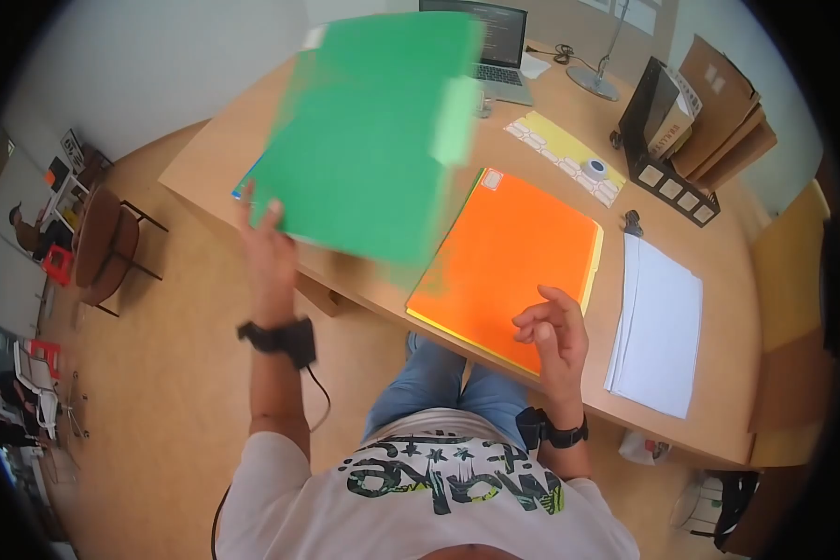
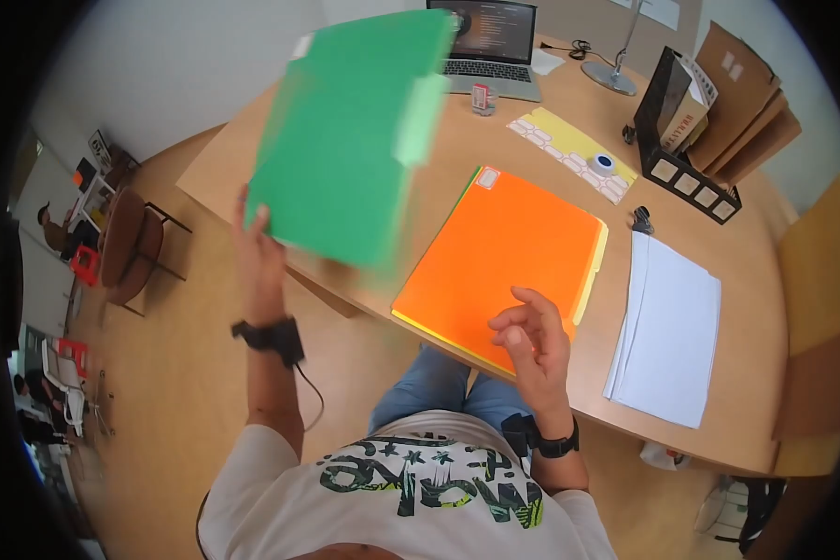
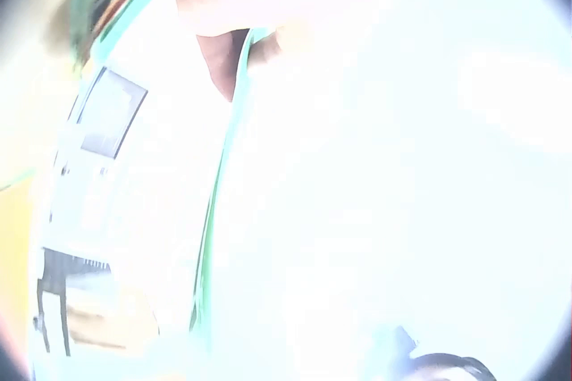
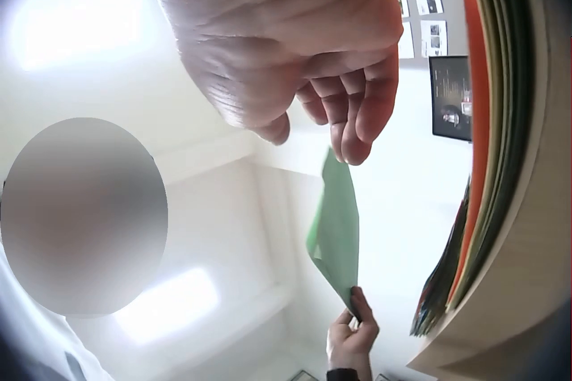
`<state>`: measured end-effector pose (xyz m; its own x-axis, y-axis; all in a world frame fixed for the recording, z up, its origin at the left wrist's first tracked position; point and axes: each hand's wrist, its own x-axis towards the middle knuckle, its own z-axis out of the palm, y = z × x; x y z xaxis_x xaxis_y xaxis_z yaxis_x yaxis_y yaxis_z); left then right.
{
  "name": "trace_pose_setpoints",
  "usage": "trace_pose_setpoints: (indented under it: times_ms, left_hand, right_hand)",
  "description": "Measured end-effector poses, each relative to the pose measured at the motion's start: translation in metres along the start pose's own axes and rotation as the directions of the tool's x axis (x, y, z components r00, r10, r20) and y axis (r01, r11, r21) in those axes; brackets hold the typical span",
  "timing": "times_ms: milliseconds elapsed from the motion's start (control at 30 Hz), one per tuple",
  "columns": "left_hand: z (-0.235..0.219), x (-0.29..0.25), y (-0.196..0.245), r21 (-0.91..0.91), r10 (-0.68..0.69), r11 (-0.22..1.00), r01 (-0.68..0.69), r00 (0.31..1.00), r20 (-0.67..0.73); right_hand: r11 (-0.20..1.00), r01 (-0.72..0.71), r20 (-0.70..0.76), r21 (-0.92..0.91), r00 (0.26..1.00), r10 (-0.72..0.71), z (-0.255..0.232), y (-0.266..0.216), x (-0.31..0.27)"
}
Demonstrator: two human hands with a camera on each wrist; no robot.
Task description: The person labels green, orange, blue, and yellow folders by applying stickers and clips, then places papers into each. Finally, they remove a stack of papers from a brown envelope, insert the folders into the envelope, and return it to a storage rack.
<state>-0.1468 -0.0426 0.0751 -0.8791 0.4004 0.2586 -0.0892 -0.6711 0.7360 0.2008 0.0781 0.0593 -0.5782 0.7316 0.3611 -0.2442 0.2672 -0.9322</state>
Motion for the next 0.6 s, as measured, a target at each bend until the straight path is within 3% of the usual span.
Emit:
trace_pose_setpoints:
  times_ms: [67, 167, 267, 367, 433, 467, 500, 567, 600]
  left_hand:
    - [-0.041, 0.065, 0.008, 0.109, 0.057, 0.993, -0.054, 0.998, -0.027]
    - [-0.079, 0.127, 0.018, 0.194, -0.108, 0.974, 0.113, 0.993, -0.038]
    - [-0.098, 0.152, 0.011, 0.522, -0.213, 0.825, 0.216, 0.975, -0.066]
    - [-0.102, 0.155, 0.005, 0.875, -0.144, 0.436, 0.209, 0.976, -0.161]
    - [-0.104, 0.156, -0.002, 0.997, 0.116, -0.056, -0.053, 0.991, 0.059]
    - [-0.104, 0.156, -0.003, 0.935, 0.189, -0.326, -0.141, 0.959, 0.210]
    - [-0.103, 0.154, -0.008, 0.882, 0.201, -0.433, -0.184, 0.934, 0.294]
    - [-0.060, 0.130, -0.018, 0.739, 0.194, -0.626, -0.249, 0.868, 0.457]
    - [-0.048, 0.128, -0.026, 0.829, 0.068, -0.430, -0.358, 0.902, 0.426]
  right_hand:
    - [0.993, 0.001, -0.036, -0.120, 0.999, -0.005, -0.006, 0.005, -0.003]
    - [0.976, -0.004, -0.100, -0.217, 0.995, -0.018, -0.017, 0.014, -0.010]
    - [0.972, -0.079, -0.171, -0.221, 0.984, 0.041, -0.026, 0.022, -0.018]
    - [0.962, -0.099, -0.166, -0.254, 0.984, 0.058, -0.031, 0.029, -0.022]
    - [0.949, -0.108, -0.149, -0.296, 0.987, 0.066, -0.032, 0.030, -0.023]
    - [0.946, -0.107, -0.144, -0.305, 0.987, 0.065, -0.032, 0.030, -0.023]
    - [0.943, -0.107, -0.140, -0.316, 0.988, 0.065, -0.032, 0.031, -0.024]
    - [0.936, -0.115, -0.131, -0.333, 0.988, 0.075, -0.031, 0.030, -0.025]
    - [0.932, -0.124, -0.126, -0.339, 0.988, 0.086, -0.031, 0.030, -0.025]
